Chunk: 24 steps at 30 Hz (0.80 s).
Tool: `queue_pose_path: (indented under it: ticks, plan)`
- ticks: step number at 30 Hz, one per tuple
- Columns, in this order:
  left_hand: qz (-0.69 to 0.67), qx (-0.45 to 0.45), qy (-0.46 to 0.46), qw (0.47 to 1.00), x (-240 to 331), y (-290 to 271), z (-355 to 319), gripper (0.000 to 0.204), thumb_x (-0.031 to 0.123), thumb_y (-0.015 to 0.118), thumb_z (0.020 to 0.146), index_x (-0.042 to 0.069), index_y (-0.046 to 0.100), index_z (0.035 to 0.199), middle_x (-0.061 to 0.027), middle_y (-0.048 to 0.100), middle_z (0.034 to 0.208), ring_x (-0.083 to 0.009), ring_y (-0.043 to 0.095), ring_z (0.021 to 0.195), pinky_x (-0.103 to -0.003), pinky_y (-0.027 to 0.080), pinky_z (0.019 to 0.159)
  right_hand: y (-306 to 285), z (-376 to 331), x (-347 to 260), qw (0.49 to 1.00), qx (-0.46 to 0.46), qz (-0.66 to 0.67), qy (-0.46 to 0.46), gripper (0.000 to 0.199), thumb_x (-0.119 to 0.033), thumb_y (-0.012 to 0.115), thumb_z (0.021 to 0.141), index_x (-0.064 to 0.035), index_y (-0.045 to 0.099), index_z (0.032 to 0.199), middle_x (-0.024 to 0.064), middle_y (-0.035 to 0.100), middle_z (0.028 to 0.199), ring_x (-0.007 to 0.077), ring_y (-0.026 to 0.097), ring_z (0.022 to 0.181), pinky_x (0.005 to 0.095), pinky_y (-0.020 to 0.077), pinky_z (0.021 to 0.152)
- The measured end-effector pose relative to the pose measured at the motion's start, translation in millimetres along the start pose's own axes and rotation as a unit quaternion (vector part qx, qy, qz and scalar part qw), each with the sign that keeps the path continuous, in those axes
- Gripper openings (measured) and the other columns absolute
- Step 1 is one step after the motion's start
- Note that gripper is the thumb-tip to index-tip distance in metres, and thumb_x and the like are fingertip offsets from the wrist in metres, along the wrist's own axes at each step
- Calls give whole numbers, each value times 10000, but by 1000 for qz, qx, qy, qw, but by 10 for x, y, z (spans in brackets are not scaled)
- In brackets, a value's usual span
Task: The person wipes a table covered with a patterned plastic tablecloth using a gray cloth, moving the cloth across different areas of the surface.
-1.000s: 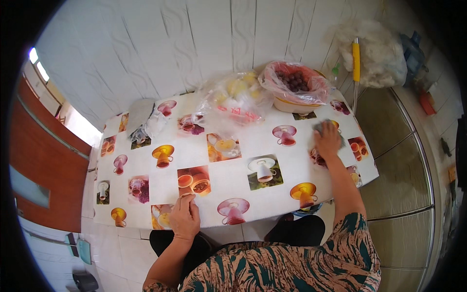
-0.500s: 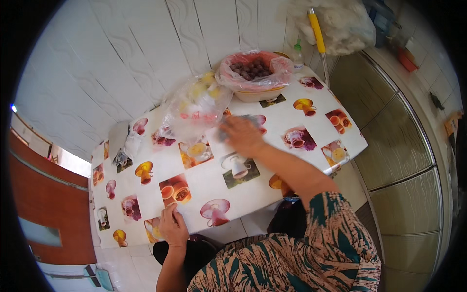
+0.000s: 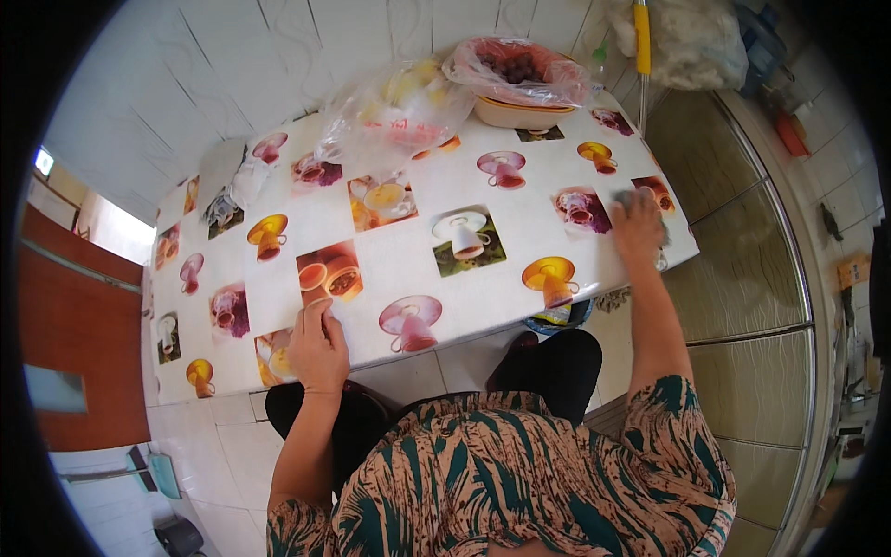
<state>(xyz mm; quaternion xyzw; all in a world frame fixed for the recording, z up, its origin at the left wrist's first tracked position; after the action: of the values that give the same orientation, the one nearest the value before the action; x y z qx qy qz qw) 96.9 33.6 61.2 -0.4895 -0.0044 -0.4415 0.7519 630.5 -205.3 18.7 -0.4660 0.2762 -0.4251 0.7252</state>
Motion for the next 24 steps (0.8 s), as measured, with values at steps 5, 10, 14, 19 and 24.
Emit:
queue_pose_path:
  ticks: [5, 10, 14, 19, 24]
  plan:
    - [-2, 20, 6, 1000, 9, -38, 9, 160, 66, 561, 892, 86, 634, 1033, -120, 654, 924, -334, 636, 776, -408, 509, 680, -264, -534, -1948, 966, 17, 155, -205, 576, -386, 617, 878, -100, 516, 1368, 153, 446, 1461, 332, 397, 1361, 551, 335, 1066]
    - [-22, 38, 14, 999, -51, 15, 10, 141, 84, 562, 901, 92, 631, 1024, -126, 650, 916, -338, 634, 777, -415, 508, 678, -1024, -1847, -3442, 876, -64, 271, -394, 581, -301, 603, 885, -116, 450, 1415, 156, 386, 1502, 311, 333, 1411, 493, 294, 1114]
    - [-26, 44, 19, 998, -127, -79, -28, 134, 96, 563, 906, 102, 627, 1024, -121, 650, 917, -341, 632, 777, -423, 506, 678, -1339, -2375, -3266, 817, -82, 307, -481, 604, -283, 557, 923, -135, 391, 1484, 145, 355, 1536, 304, 291, 1447, 471, 266, 1156]
    - [-35, 29, 7, 999, -94, -26, -22, 132, 96, 560, 906, 116, 624, 1019, -114, 653, 919, -344, 637, 792, -428, 507, 676, -979, -1620, -1657, 905, -2, 258, -339, 554, -195, 614, 879, -134, 488, 1415, 132, 454, 1465, 286, 383, 1396, 473, 319, 1117]
    - [-39, 13, -17, 999, -88, 19, -42, 126, 83, 555, 913, 88, 628, 1016, -125, 665, 925, -337, 638, 801, -411, 507, 696, -628, -1221, -650, 995, -8, 84, -62, 506, -312, 530, 971, -189, 449, 1455, 110, 448, 1488, 291, 384, 1391, 503, 331, 1084]
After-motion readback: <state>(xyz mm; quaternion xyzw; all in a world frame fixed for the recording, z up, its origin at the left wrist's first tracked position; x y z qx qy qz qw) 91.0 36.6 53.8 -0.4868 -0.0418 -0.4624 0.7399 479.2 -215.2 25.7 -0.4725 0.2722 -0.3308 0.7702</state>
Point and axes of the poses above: each hand's wrist, its own z-axis towards the middle knuckle, its own y-axis out of the palm, x = y × z, the point moved 8 cm from there along z, towards the middle knuckle
